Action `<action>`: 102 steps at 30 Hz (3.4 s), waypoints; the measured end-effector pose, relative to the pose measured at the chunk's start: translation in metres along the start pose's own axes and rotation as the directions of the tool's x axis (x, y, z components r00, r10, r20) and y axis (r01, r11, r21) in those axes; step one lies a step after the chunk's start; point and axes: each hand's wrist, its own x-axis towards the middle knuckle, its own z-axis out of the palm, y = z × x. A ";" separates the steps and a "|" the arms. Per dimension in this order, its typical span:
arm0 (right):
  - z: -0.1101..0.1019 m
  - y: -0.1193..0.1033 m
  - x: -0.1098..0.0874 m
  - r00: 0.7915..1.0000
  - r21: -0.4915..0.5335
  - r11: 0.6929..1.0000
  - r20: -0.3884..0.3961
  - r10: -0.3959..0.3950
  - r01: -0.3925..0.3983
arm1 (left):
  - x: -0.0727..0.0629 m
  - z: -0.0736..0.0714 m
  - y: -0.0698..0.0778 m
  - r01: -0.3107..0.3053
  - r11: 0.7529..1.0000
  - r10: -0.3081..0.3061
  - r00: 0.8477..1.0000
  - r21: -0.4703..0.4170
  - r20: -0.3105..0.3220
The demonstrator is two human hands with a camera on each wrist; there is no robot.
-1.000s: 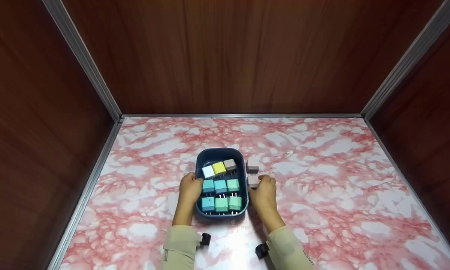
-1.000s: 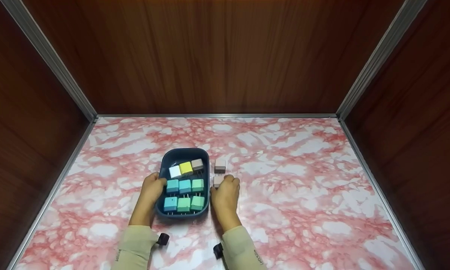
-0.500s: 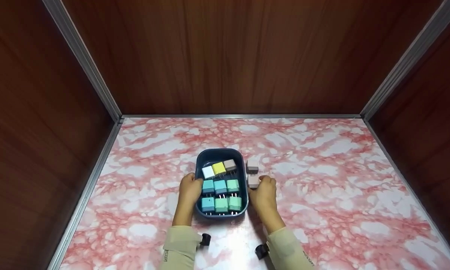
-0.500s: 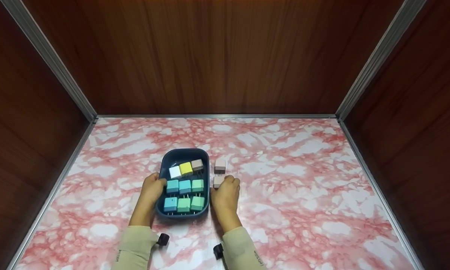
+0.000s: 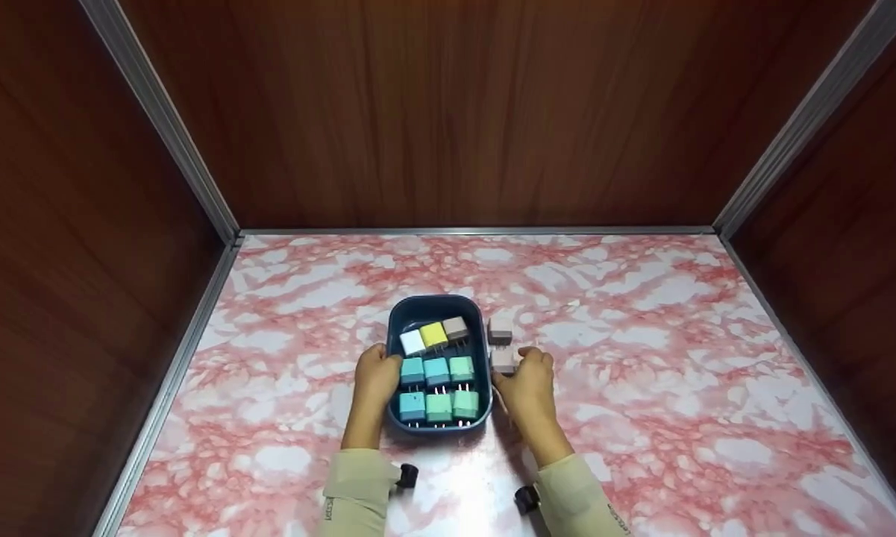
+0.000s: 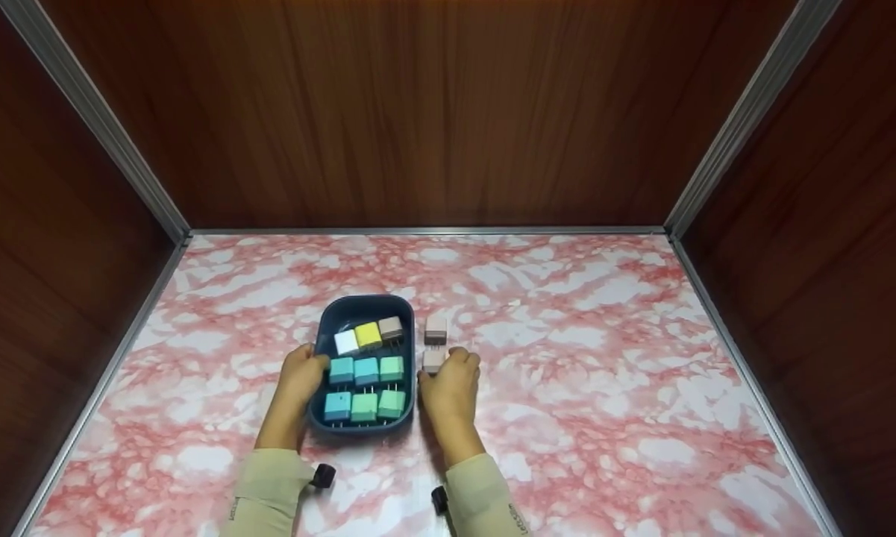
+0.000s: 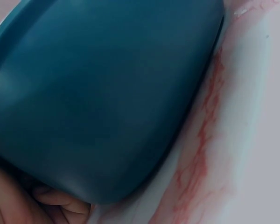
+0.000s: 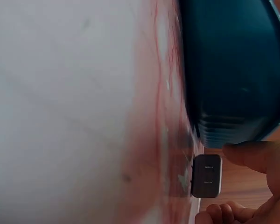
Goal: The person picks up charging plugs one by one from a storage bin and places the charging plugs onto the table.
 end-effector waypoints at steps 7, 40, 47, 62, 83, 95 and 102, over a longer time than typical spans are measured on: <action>-0.009 -0.004 0.002 1.000 0.029 0.999 0.022 0.018 -0.019 | 0.000 0.001 0.000 0.006 1.000 -0.006 1.000 -0.014 -0.007; -0.028 -0.032 0.000 0.997 0.102 0.992 -0.023 -0.070 0.072 | 0.000 0.001 0.000 0.004 1.000 -0.004 1.000 0.005 0.004; -0.030 -0.039 -0.003 0.995 0.105 0.989 -0.008 -0.100 0.101 | 0.000 0.001 0.001 0.007 1.000 -0.007 1.000 0.001 0.002; -0.029 -0.056 -0.012 0.984 0.101 0.981 0.056 -0.172 0.166 | -0.001 0.002 0.001 0.017 1.000 -0.017 1.000 -0.022 -0.002; -0.015 -0.076 -0.027 0.964 0.017 0.981 0.183 -0.192 0.192 | 0.000 0.001 0.000 0.021 0.999 -0.022 1.000 -0.027 -0.003; -0.003 -0.081 -0.035 0.940 -0.013 0.961 0.209 -0.268 0.277 | 0.000 0.000 0.000 0.023 0.999 -0.023 1.000 -0.027 0.008; 0.001 -0.082 -0.037 0.932 -0.034 0.961 0.252 -0.259 0.276 | -0.001 0.000 0.001 0.026 0.999 -0.026 1.000 -0.029 0.012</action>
